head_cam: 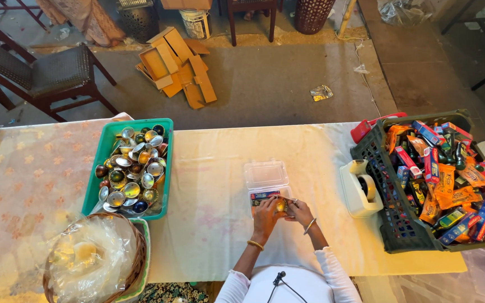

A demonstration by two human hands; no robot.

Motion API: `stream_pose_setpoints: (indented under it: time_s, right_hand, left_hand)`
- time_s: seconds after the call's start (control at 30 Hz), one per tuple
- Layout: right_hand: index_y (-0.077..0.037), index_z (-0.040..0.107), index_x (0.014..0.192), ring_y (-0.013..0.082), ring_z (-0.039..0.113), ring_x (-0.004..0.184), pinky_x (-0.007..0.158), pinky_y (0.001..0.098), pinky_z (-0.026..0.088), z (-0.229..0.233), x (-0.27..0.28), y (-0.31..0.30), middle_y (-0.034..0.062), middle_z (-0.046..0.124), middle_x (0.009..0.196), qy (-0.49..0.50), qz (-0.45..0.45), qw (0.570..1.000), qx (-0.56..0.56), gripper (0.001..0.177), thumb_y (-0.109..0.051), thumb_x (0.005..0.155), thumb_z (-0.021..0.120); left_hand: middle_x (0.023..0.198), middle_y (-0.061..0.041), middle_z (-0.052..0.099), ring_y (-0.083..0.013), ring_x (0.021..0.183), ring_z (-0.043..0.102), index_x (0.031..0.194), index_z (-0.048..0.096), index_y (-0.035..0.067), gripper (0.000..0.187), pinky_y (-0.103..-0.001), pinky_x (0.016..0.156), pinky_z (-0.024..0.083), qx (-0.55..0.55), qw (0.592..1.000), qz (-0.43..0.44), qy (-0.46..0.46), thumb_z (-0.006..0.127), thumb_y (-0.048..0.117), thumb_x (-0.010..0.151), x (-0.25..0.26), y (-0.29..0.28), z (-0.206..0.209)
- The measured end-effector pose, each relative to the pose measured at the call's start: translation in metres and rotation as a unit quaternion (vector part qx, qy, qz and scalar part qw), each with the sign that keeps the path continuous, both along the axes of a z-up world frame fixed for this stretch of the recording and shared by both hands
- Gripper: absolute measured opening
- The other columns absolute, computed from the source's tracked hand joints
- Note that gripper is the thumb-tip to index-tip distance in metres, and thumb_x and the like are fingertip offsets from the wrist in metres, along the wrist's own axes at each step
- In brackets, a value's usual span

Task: Packing snack items and small objects like lighters into plastic containers for distribution.

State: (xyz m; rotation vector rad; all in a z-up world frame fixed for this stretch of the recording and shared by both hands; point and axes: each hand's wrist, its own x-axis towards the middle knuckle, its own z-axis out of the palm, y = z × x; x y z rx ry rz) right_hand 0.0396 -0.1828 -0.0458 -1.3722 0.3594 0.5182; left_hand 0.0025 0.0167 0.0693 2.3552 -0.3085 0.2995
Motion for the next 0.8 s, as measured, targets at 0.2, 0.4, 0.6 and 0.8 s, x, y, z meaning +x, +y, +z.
stream_pose_setpoints:
  time_s: [0.2,0.4,0.6,0.8]
  right_hand:
    - [-0.005,0.069,0.114,0.0224,0.073,0.078,0.061,0.0413,0.064,-0.026,0.004,-0.057,0.0091,0.073,0.098,-0.041,-0.066,0.989,-0.125,0.026,-0.023,0.101,0.055]
    - [0.002,0.063,0.124,0.0295,0.064,0.11,0.095,0.0396,0.051,-0.008,-0.015,-0.098,0.0189,0.066,0.12,-0.284,-0.304,0.796,-0.439,0.039,-0.028,0.099,0.07]
    - [-0.004,0.059,0.13,0.0203,0.068,0.11,0.094,0.0345,0.055,0.036,-0.024,-0.052,0.0119,0.069,0.122,-0.294,-0.237,0.873,-0.309,0.04,-0.016,0.095,0.073]
    - [-0.01,0.059,0.134,0.0147,0.071,0.107,0.089,0.0314,0.061,0.1,-0.036,0.025,0.0002,0.064,0.133,-0.258,0.043,0.957,-0.127,0.057,-0.013,0.081,0.081]
  left_hand:
    - [0.111,-0.008,0.075,-0.0235,0.094,0.072,0.123,0.07,0.011,0.054,-0.036,0.083,0.058,-0.168,0.967,-0.087,0.172,0.091,0.023,0.074,-0.002,0.014,-0.018]
    - [0.103,-0.008,0.079,-0.0147,0.087,0.074,0.125,0.071,0.011,0.046,-0.03,0.076,0.061,-0.33,0.91,-0.002,0.25,0.084,0.023,0.082,0.008,0.027,-0.086]
    - [0.105,-0.006,0.071,-0.0182,0.084,0.074,0.124,0.07,0.008,0.041,-0.03,0.071,0.062,-0.413,0.865,0.096,0.268,0.074,0.034,0.092,0.016,0.024,-0.097]
    - [0.101,-0.006,0.074,-0.0169,0.081,0.076,0.124,0.064,0.006,0.045,-0.029,0.067,0.062,-0.535,0.72,0.021,0.441,0.062,0.045,0.101,0.005,0.013,-0.105]
